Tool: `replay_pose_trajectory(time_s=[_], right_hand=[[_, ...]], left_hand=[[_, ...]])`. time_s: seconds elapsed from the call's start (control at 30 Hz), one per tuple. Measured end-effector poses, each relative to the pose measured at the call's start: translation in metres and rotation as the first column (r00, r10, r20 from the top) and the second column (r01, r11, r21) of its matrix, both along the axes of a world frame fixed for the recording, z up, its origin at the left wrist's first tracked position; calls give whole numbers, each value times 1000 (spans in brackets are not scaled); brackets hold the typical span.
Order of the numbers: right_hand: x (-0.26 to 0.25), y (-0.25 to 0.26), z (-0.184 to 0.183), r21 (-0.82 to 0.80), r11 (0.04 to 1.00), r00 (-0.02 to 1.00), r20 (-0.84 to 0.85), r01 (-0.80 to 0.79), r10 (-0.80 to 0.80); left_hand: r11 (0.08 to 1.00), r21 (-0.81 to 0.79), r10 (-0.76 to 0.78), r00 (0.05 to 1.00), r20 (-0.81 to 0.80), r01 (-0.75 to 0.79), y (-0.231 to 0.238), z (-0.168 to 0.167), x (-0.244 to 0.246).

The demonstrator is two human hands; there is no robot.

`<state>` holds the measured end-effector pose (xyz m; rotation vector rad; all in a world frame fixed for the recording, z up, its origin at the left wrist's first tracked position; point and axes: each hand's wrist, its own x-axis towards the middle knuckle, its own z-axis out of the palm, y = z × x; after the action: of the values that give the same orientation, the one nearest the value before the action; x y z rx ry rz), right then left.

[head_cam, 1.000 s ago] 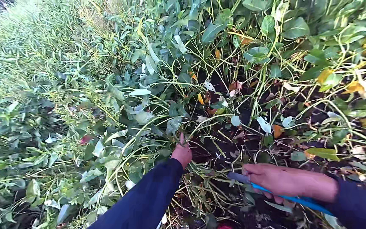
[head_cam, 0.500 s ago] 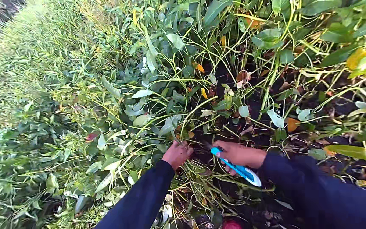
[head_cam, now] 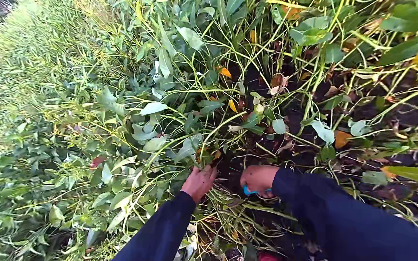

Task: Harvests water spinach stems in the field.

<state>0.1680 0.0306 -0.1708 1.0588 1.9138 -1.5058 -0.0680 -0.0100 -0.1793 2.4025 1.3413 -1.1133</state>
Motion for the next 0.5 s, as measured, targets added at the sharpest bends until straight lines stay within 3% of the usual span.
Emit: replay_pose_trajectory(time_s=[0.1, 0.17, 0.3, 0.37, 0.4, 0.5], right_hand=[[47, -2, 26, -95, 995, 999, 18, -25, 27], [55, 2, 25, -61, 993, 994, -42, 103, -106], [-11, 4, -9, 211, 928, 943, -196, 308, -269], [-49, -2, -28, 232, 900, 922, -208, 370, -326], [-54, -3, -30, 186, 931, 942, -182, 314, -281], [-19, -8, -3, -40, 996, 990, -116, -83, 78]], left_hand=[[998, -49, -33, 999, 4, 33, -6, 1, -15], [997, -62, -34, 999, 29, 35, -6, 2, -19], [996, -46, -72, 997, 38, 74, -6, 3, -18], [995, -64, -71, 997, 15, 72, -9, 6, -20], [996, -59, -66, 998, 19, 67, -11, 7, -22], [995, 29, -96, 988, 124, 93, -28, 15, -39]])
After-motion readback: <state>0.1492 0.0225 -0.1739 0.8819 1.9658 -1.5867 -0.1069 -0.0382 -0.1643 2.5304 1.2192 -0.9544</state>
